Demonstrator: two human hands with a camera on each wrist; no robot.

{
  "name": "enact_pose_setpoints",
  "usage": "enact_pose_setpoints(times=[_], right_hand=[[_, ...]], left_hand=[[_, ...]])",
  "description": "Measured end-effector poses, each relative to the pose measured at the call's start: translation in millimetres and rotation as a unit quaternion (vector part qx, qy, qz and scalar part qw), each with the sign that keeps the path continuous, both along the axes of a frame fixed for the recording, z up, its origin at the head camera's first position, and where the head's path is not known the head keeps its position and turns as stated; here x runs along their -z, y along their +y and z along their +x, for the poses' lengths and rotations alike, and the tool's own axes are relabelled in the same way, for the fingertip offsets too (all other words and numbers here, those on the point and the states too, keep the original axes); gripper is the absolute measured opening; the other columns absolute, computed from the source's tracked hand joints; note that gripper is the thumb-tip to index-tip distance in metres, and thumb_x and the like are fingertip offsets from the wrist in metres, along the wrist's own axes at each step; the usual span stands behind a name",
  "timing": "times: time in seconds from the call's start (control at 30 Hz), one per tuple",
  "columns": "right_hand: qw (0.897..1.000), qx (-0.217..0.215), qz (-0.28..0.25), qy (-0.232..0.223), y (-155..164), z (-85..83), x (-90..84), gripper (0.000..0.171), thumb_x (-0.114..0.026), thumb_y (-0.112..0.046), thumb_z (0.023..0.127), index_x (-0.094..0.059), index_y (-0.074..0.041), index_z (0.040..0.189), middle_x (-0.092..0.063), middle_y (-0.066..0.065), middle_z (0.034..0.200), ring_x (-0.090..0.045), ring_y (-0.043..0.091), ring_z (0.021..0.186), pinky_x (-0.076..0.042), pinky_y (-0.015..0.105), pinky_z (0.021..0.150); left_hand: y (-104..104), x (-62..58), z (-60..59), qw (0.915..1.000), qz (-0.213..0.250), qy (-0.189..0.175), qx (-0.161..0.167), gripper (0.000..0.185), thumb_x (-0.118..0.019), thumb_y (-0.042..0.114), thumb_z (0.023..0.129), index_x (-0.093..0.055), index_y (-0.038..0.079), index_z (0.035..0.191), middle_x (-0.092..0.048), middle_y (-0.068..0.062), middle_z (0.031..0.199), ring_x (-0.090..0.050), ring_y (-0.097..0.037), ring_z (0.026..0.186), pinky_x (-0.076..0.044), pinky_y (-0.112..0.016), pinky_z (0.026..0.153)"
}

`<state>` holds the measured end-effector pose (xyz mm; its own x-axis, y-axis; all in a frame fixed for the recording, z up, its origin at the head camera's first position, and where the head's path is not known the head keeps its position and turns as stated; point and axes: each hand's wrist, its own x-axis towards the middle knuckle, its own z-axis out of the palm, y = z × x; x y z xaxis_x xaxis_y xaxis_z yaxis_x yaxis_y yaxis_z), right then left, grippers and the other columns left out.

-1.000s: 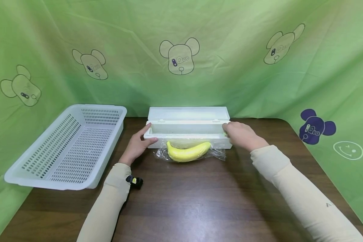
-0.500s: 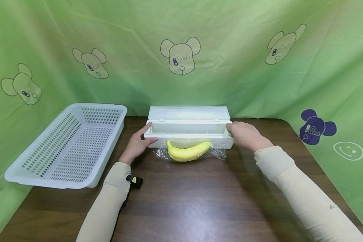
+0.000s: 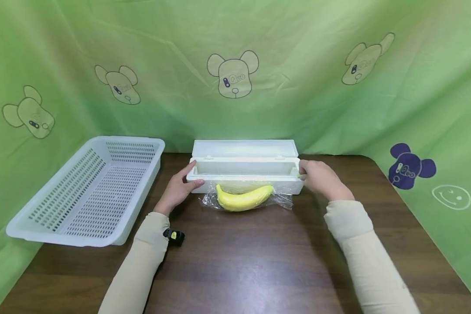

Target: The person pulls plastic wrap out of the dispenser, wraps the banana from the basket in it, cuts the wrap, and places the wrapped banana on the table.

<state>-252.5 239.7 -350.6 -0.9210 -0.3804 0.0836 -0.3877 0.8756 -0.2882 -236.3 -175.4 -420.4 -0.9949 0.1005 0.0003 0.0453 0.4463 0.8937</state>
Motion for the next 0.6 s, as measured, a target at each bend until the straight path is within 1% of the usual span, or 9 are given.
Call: enact_pose_setpoints(times=[0.07,0.17,0.23,0.3,0.37,0.43,0.5,0.6], right_hand=[[0.999,0.017,-0.036,-0.004,-1,0.1,5.0,0.014,-0.063,0.001,0.091,-0.053,-0.007,0.084,-0.055,0.008,0.076,-0.052,0.031,0.076,-0.042,0.045,0.070],[0.997,0.034,-0.075,-0.002,0,1.9,8.4,0.009,-0.062,0.001,0.091,-0.056,-0.005,0.089,-0.060,0.010,0.081,-0.053,0.034,0.080,-0.043,0.047,0.074],[0.995,0.036,-0.089,-0.001,0,2.9,9.0,0.007,-0.062,0.001,0.092,-0.057,-0.004,0.091,-0.062,0.011,0.083,-0.054,0.035,0.081,-0.043,0.048,0.075],[0.995,0.034,-0.093,0.000,-1,3.4,8.9,0.007,-0.062,0.000,0.092,-0.057,-0.004,0.092,-0.063,0.010,0.082,-0.055,0.034,0.081,-0.043,0.047,0.075],[0.995,0.034,-0.092,0.001,-1,5.0,8.4,0.007,-0.062,0.000,0.093,-0.057,-0.004,0.092,-0.062,0.009,0.081,-0.054,0.034,0.079,-0.042,0.047,0.073],[0.995,0.036,-0.091,0.003,-1,7.0,8.3,0.007,-0.062,-0.001,0.093,-0.056,-0.004,0.093,-0.061,0.009,0.080,-0.054,0.034,0.078,-0.042,0.046,0.072],[0.995,0.040,-0.092,0.005,-1,9.0,8.5,0.006,-0.061,-0.002,0.093,-0.056,-0.004,0.093,-0.059,0.008,0.078,-0.053,0.034,0.078,-0.041,0.046,0.071],[0.994,0.051,-0.094,0.002,-2,11.4,10.5,0.004,-0.060,-0.003,0.094,-0.056,-0.005,0.094,-0.059,0.009,0.078,-0.054,0.035,0.079,-0.042,0.047,0.072]], left_hand=[[-1,-1.2,0.8,0.9999,-0.010,0.003,-0.001,0.076,-0.071,0.040,0.096,-0.031,0.028,0.160,-0.027,-0.005,0.164,-0.020,-0.029,0.150,-0.022,-0.052,0.118],[1,-5.7,1.6,0.9993,-0.033,0.017,-0.007,0.076,-0.070,0.036,0.096,-0.031,0.022,0.160,-0.021,-0.014,0.165,-0.018,-0.035,0.150,-0.020,-0.056,0.117],[4,-9.3,2.1,0.9981,-0.048,0.033,-0.018,0.073,-0.070,0.032,0.096,-0.035,0.017,0.158,-0.018,-0.020,0.164,-0.017,-0.039,0.150,-0.020,-0.058,0.116],[7,-13.5,3.7,0.9967,-0.059,0.048,-0.028,0.065,-0.071,0.028,0.096,-0.044,0.012,0.153,-0.016,-0.023,0.163,-0.016,-0.042,0.149,-0.021,-0.061,0.115],[11,-16.6,6.1,0.9955,-0.064,0.060,-0.037,0.054,-0.071,0.024,0.095,-0.053,0.008,0.143,-0.017,-0.024,0.163,-0.015,-0.043,0.148,-0.023,-0.060,0.115],[15,-18.9,8.7,0.9938,-0.071,0.073,-0.044,0.040,-0.072,0.021,0.094,-0.060,0.004,0.128,-0.021,-0.024,0.161,-0.017,-0.043,0.148,-0.024,-0.059,0.114],[19,-20.0,10.6,0.9921,-0.075,0.087,-0.052,0.028,-0.073,0.018,0.093,-0.062,0.001,0.113,-0.026,-0.025,0.158,-0.020,-0.043,0.146,-0.026,-0.058,0.113],[22,-20.1,12.0,0.9900,-0.079,0.103,-0.055,0.017,-0.074,0.015,0.092,-0.060,0.004,0.095,-0.033,-0.025,0.154,-0.026,-0.043,0.143,-0.029,-0.057,0.112]])
